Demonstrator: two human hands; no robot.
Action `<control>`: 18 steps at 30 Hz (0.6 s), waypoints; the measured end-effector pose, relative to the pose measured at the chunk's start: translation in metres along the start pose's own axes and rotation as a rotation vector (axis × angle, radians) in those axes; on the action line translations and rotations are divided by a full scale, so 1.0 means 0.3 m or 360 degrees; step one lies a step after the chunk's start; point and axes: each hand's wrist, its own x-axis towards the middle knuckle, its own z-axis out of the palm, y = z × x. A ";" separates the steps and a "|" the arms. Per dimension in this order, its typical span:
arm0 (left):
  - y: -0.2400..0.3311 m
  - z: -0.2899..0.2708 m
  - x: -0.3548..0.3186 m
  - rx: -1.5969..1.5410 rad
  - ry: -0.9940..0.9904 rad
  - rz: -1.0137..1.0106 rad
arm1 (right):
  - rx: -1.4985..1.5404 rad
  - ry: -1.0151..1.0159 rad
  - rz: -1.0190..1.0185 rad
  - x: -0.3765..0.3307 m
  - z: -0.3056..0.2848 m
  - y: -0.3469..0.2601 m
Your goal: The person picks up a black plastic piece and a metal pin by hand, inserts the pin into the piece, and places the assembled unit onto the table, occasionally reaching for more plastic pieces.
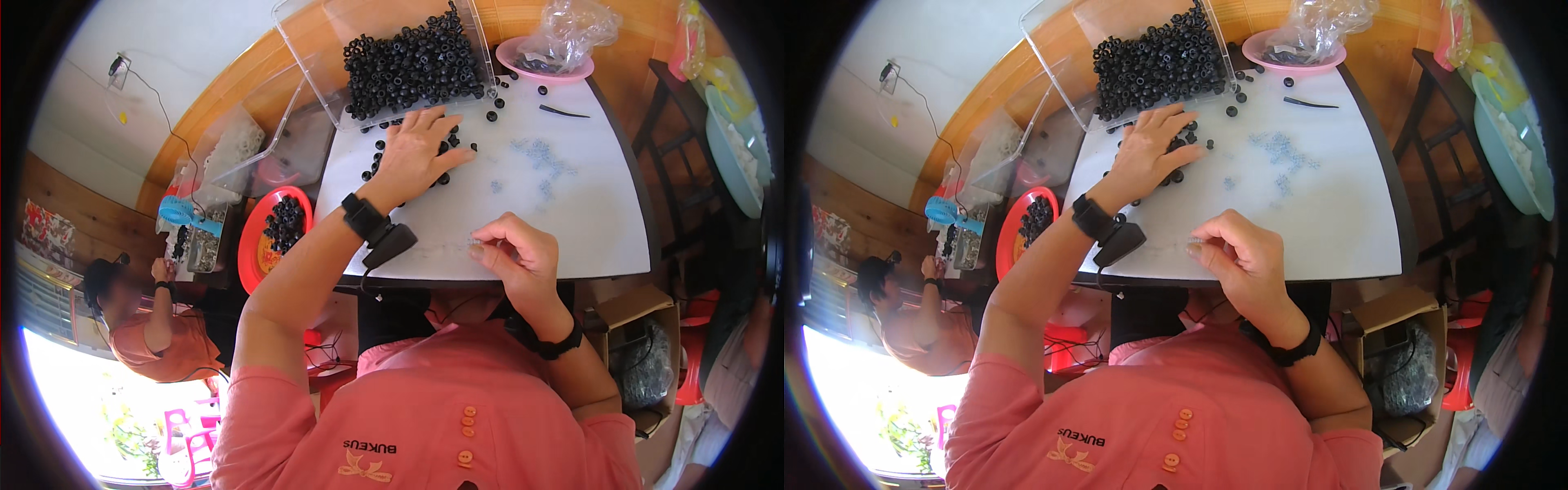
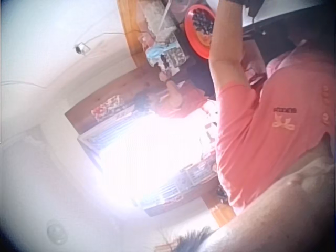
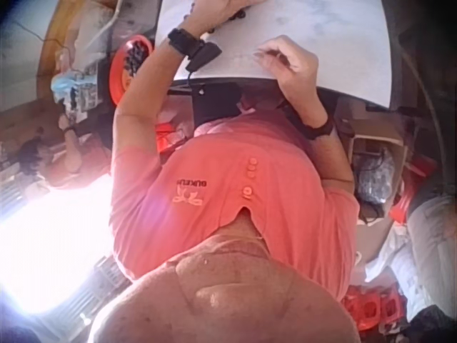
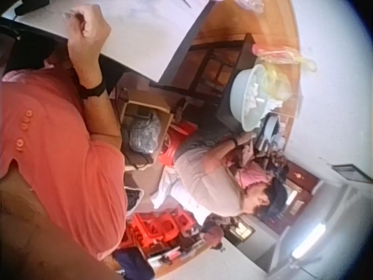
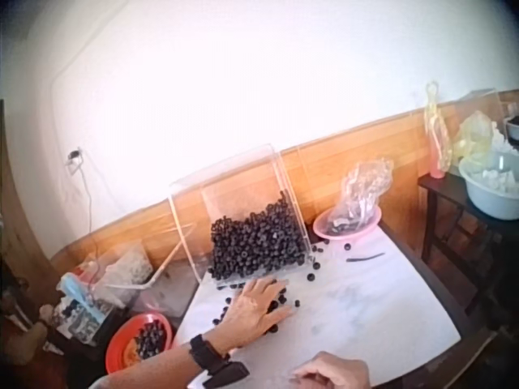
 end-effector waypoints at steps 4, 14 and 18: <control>-0.010 0.060 0.037 -0.0047 -0.0095 0.0176 | -0.0017 0.0005 0.0022 -0.001 0.001 0.002; -0.018 0.059 0.029 -0.0319 -0.0081 0.0316 | 0.0005 0.0014 -0.0012 -0.005 0.005 0.008; 0.014 0.030 -0.014 -0.0282 -0.0126 0.0273 | -0.0002 0.0007 0.0001 -0.001 0.003 0.007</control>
